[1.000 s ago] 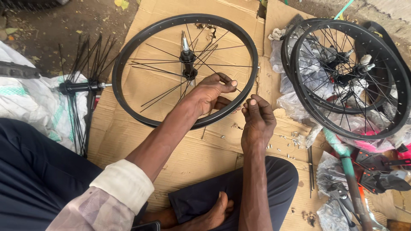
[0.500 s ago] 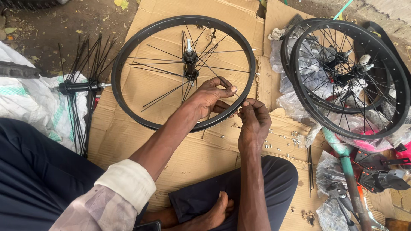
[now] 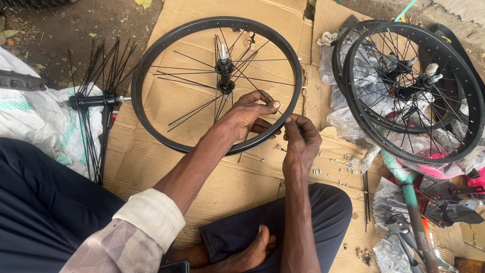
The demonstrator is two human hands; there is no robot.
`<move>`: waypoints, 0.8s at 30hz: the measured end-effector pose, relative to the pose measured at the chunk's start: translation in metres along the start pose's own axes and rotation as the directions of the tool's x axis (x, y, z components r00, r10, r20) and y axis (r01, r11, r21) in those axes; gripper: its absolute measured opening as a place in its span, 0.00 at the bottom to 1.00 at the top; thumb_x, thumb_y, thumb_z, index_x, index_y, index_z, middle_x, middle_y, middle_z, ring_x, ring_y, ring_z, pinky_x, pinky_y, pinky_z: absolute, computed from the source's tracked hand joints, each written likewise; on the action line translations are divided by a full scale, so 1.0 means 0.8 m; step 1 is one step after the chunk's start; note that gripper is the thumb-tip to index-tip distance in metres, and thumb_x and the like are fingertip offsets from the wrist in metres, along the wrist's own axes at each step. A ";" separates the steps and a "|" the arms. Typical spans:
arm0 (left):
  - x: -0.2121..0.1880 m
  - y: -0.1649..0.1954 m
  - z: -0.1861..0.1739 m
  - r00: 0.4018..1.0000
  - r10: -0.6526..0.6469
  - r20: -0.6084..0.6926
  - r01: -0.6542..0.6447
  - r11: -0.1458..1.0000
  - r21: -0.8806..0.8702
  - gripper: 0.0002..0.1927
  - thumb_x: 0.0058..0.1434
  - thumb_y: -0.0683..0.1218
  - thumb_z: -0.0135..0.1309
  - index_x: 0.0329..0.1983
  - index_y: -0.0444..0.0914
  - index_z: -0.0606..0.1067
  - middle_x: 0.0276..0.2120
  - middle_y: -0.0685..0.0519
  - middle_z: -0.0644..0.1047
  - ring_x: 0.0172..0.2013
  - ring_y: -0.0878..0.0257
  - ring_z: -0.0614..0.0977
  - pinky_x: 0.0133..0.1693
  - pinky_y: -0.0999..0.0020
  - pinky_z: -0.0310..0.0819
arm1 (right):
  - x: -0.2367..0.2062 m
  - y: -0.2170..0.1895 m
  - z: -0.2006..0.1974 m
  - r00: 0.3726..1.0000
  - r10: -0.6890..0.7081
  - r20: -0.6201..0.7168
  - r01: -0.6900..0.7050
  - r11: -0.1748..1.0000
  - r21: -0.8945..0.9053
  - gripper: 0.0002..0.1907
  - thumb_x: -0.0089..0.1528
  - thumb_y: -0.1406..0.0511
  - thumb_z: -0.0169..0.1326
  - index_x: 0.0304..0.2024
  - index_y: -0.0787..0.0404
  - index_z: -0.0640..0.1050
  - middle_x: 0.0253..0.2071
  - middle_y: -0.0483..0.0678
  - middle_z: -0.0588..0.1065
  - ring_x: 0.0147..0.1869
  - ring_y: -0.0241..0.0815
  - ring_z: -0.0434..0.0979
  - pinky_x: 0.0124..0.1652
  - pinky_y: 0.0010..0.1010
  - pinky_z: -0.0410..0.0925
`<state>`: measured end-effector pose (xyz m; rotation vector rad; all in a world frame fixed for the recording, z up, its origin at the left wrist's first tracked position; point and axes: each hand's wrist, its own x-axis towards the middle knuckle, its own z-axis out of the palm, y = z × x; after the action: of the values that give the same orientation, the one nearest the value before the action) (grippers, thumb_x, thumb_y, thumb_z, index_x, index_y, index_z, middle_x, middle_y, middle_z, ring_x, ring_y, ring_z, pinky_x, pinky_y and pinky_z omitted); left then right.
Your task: The person sits on the floor and laces a bicycle wheel by inserting spokes through the rim and hub, then securing them with nipples. The person works methodically around the wheel, handling spokes and nipples by hand.
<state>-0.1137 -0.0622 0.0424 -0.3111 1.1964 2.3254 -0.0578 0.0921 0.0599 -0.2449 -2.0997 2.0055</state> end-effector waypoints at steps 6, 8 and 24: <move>0.000 0.000 0.002 1.000 -0.007 -0.006 0.007 1.000 0.017 0.16 0.56 0.47 0.64 0.41 0.38 0.71 0.36 0.45 0.79 0.23 0.54 0.86 0.21 0.62 0.85 | 0.015 -0.011 0.007 0.995 -0.090 0.048 0.099 0.958 -0.267 0.06 0.66 0.70 0.48 0.43 0.66 0.73 0.24 0.45 0.72 0.24 0.31 0.64 0.24 0.26 0.59; 0.000 -0.001 0.001 1.000 0.004 0.001 -0.004 1.000 0.009 0.16 0.56 0.47 0.65 0.41 0.38 0.71 0.37 0.45 0.78 0.23 0.53 0.86 0.21 0.61 0.85 | 0.019 -0.013 0.012 0.996 -0.075 0.039 0.083 0.953 -0.292 0.08 0.67 0.69 0.46 0.47 0.63 0.72 0.23 0.43 0.71 0.23 0.30 0.64 0.23 0.25 0.59; 0.001 -0.001 0.001 1.000 0.014 0.026 -0.014 1.000 -0.008 0.17 0.56 0.47 0.65 0.42 0.38 0.70 0.39 0.44 0.80 0.22 0.54 0.85 0.21 0.62 0.84 | 0.007 -0.003 0.013 0.997 -0.071 -0.011 0.068 0.981 -0.181 0.07 0.70 0.67 0.47 0.45 0.65 0.73 0.23 0.43 0.67 0.25 0.30 0.62 0.25 0.25 0.59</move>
<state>-0.1137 -0.0607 0.0422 -0.2753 1.1808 2.3396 -0.0663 0.0835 0.0619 -0.2161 -2.2488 1.7690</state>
